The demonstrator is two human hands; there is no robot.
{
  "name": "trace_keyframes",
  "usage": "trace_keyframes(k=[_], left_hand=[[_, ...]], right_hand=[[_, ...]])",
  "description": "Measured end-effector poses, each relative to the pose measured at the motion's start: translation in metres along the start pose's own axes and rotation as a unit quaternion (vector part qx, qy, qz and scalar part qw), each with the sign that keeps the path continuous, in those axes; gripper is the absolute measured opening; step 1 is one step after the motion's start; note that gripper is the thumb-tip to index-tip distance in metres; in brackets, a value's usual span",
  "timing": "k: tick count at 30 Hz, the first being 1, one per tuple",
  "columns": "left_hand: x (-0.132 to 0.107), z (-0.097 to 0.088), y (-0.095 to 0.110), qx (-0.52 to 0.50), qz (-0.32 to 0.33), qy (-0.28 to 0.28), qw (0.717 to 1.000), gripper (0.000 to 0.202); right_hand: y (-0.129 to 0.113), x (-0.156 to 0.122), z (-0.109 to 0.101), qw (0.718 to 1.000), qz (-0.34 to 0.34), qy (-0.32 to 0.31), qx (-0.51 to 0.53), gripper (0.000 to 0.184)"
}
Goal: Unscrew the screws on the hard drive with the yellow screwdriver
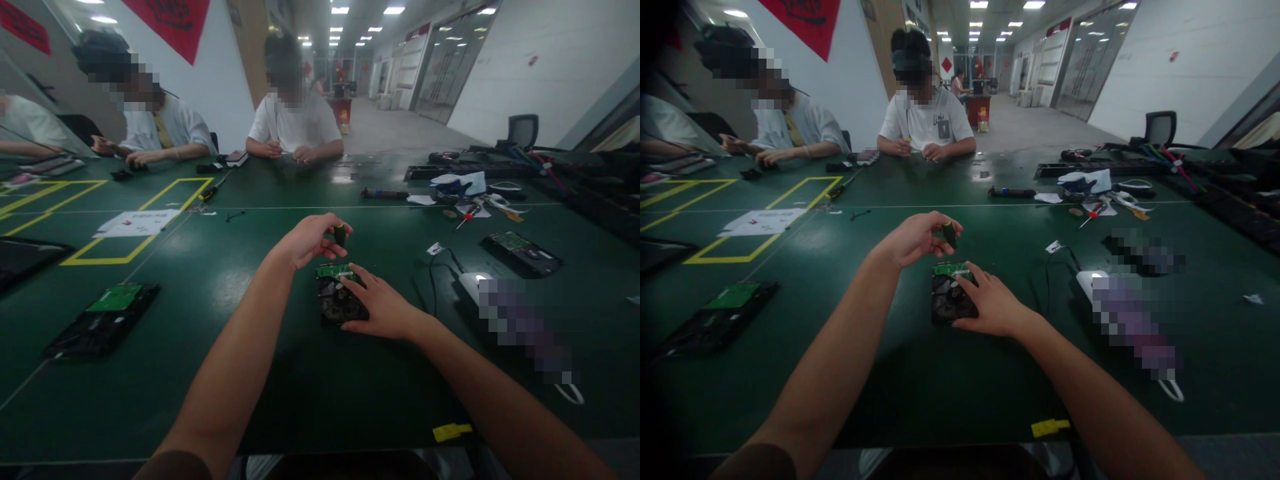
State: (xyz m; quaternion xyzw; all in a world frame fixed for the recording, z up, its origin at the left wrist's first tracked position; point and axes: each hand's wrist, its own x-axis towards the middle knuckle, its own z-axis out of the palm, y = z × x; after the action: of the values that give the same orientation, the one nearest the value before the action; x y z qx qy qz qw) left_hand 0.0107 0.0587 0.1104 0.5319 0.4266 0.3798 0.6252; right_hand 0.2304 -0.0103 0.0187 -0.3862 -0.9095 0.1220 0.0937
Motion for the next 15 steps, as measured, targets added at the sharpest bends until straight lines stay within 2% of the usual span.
trace_keyframes(k=[5, 11, 15], left_hand=[[0.0041, -0.003, -0.0035, -0.004, 0.003, 0.0, 1.0, 0.028], [0.0057, -0.0013, -0.0046, -0.014, 0.019, 0.032, 0.999, 0.023], [0.0071, -0.001, -0.0056, -0.031, 0.018, 0.028, 0.999, 0.02]], right_hand=[[0.001, 0.0009, 0.0011, 1.0, 0.001, 0.001, 0.001, 0.096], [-0.0008, 0.002, -0.0012, 1.0, -0.011, 0.012, -0.001, 0.094], [-0.0023, 0.0031, -0.0028, 1.0, -0.025, 0.016, -0.004, 0.092]])
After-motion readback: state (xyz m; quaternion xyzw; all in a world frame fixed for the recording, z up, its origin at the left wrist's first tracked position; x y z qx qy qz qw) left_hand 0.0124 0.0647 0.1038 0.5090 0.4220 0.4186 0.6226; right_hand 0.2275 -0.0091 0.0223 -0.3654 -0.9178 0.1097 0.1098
